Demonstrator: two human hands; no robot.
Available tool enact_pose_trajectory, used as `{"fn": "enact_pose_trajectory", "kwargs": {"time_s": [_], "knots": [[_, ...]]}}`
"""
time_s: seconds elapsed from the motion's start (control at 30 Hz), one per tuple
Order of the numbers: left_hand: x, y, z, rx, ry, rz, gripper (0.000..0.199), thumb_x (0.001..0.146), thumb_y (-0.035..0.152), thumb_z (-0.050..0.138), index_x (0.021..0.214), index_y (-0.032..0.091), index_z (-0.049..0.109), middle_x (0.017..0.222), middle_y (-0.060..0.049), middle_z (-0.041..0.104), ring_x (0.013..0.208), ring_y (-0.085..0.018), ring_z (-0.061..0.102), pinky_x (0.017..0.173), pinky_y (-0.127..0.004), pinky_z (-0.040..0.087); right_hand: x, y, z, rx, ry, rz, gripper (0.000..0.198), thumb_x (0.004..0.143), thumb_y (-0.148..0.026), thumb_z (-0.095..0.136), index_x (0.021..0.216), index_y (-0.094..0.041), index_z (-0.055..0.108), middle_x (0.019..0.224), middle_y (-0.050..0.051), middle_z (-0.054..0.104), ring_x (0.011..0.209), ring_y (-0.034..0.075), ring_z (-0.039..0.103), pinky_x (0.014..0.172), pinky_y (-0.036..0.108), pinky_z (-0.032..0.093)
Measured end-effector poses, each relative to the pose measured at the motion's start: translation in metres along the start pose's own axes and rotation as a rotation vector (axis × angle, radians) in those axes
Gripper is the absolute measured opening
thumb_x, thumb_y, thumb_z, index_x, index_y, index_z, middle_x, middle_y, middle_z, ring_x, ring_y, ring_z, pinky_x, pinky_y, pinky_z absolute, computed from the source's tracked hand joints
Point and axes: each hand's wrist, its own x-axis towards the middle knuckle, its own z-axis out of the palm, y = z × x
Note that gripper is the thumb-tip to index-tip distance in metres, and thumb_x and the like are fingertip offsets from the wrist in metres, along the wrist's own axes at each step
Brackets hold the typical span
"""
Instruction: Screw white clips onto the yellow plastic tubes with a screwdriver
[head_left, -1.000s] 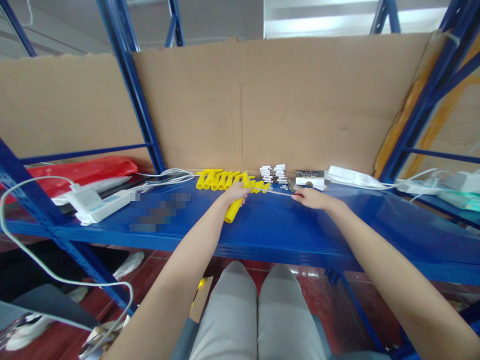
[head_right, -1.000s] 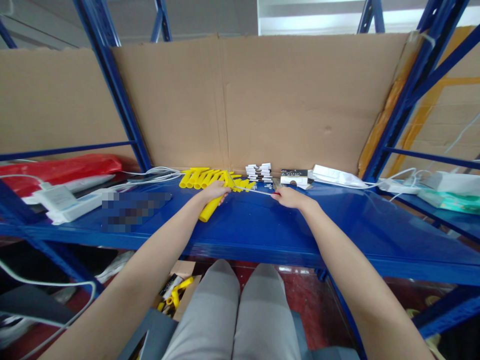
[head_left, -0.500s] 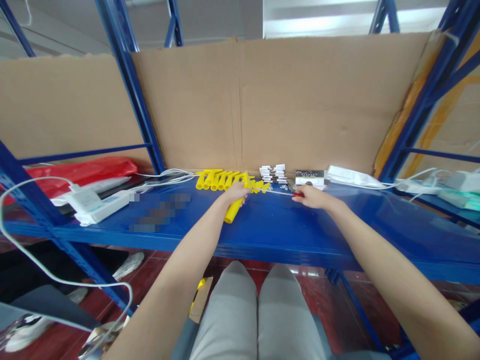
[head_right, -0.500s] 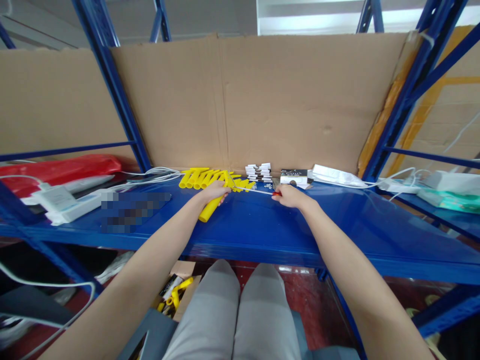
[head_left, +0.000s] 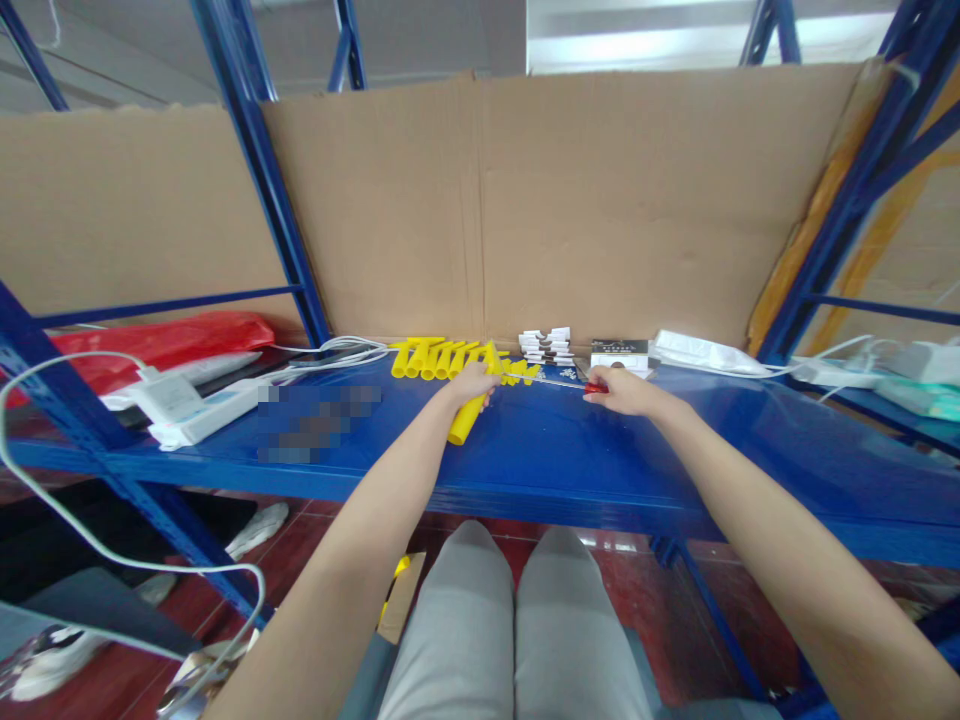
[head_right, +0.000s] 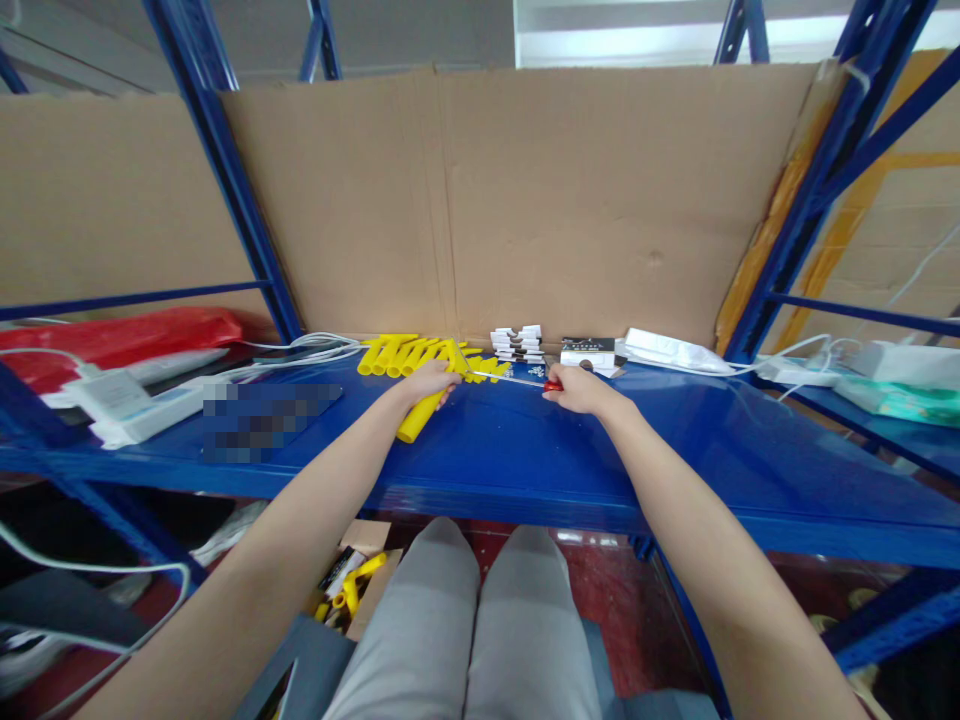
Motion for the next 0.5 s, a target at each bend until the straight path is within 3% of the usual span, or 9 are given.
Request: {"fn": "enact_pose_trajectory", "kwargs": {"time_s": [0.13,0.3,0.43,0.5], "knots": [[-0.0007,-0.0002,-0.0003,0.0,0.0,0.003,0.021,0.078,0.01,0.051,0.06,0.018,0.043,0.041,0.005,0.045,0.034,-0.008,0.045,0.041,-0.02,0.038,0.0003,0.0012,0.0026,0.04,0.006,0.022,0.016,0.081,-0.03,0.057,0.091,-0.018,0.057,0.084,0.008,0.067,0.071,0.019,0.06,0.061,0.025,0.04],[-0.0013,-0.0005,-0.0001,-0.015,0.006,0.022,0.021,0.079,0.009,0.048,0.061,0.018,0.043,0.041,0.005,0.044,0.033,-0.008,0.045,0.04,-0.021,0.039,-0.0004,-0.0013,0.0002,0.022,-0.066,0.027,0.018,0.088,-0.028,0.046,0.078,-0.018,0.057,0.079,0.01,0.067,0.07,0.019,0.061,0.062,0.026,0.04],[-0.0005,-0.0004,0.0003,-0.015,-0.004,0.025,0.023,0.08,0.008,0.047,0.06,0.019,0.042,0.039,0.005,0.044,0.032,-0.008,0.044,0.039,-0.02,0.039,0.0005,0.0014,0.0003,-0.007,0.025,-0.025,0.009,0.081,-0.028,0.057,0.079,-0.02,0.055,0.078,0.007,0.066,0.07,0.018,0.059,0.06,0.025,0.038],[0.0005,-0.0008,0.0005,-0.025,0.004,0.02,0.022,0.08,0.008,0.047,0.061,0.018,0.042,0.039,0.006,0.044,0.032,-0.008,0.043,0.039,-0.02,0.039,0.001,0.0027,0.0016,0.015,0.053,-0.034,0.014,0.077,-0.028,0.062,0.086,-0.02,0.055,0.079,0.005,0.067,0.069,0.018,0.059,0.059,0.025,0.038]]}}
